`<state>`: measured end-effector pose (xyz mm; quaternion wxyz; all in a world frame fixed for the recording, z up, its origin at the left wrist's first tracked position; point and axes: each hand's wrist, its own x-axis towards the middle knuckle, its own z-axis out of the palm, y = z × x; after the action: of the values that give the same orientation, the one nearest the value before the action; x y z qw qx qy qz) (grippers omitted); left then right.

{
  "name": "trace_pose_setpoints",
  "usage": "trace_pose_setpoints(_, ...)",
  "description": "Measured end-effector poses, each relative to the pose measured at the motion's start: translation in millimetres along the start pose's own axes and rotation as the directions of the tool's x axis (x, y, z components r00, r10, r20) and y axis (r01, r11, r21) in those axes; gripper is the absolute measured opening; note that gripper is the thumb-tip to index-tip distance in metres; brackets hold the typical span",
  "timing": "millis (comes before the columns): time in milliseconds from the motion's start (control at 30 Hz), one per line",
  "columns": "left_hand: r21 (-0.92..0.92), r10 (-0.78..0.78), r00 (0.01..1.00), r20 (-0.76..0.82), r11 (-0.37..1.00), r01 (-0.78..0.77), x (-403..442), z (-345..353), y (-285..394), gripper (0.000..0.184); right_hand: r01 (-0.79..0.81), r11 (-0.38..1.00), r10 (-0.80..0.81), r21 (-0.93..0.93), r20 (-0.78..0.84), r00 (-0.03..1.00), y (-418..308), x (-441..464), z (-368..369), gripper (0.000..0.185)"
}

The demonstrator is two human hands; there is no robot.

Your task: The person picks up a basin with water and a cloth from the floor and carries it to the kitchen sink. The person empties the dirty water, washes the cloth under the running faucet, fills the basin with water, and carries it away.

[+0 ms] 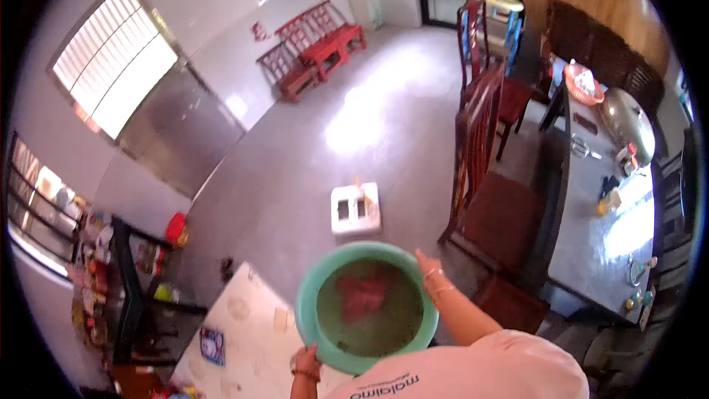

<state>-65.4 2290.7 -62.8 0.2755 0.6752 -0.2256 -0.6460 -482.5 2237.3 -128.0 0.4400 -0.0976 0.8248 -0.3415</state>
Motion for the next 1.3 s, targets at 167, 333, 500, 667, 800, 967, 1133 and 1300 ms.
trace_pose_setpoints(167,0.089,-0.065,0.995,0.082,0.994,0.058,27,81,106,0.029,-0.047,0.997,0.048,0.059,-0.023,0.999,-83,37,-17,0.063)
trace_pose_setpoints(333,0.062,-0.012,0.994,0.108,0.998,0.005,100,132,186,0.028,-0.007,0.969,0.024,0.247,-0.066,0.998,-114,113,-11,0.062)
trace_pose_setpoints(500,0.106,0.007,0.981,0.196,0.994,-0.028,196,206,272,0.028,-0.042,0.935,0.134,0.352,-0.242,0.961,-227,129,-37,0.060)
trace_pose_setpoints(667,0.203,0.048,0.938,0.343,0.971,-0.124,242,260,353,0.029,-0.148,0.858,0.282,0.493,-0.208,0.937,-293,169,-42,0.063)
trace_pose_setpoints(800,0.189,0.117,0.924,0.365,0.962,-0.197,299,312,400,0.024,-0.093,0.877,0.214,0.471,-0.209,0.954,-361,214,-53,0.061)
trace_pose_setpoints(967,0.203,0.160,0.952,0.263,0.955,-0.217,302,386,460,0.028,-0.122,0.832,0.222,0.541,-0.124,0.967,-440,303,-53,0.064)
trace_pose_setpoints(1133,0.328,0.285,0.922,0.262,0.872,-0.363,421,421,447,0.036,-0.038,0.925,0.066,0.379,-0.060,0.996,-505,372,-77,0.054)
trace_pose_setpoints(1300,0.122,0.092,0.974,0.208,0.985,-0.119,380,533,536,0.037,-0.156,0.957,0.165,0.243,-0.015,0.986,-590,428,-126,0.055)
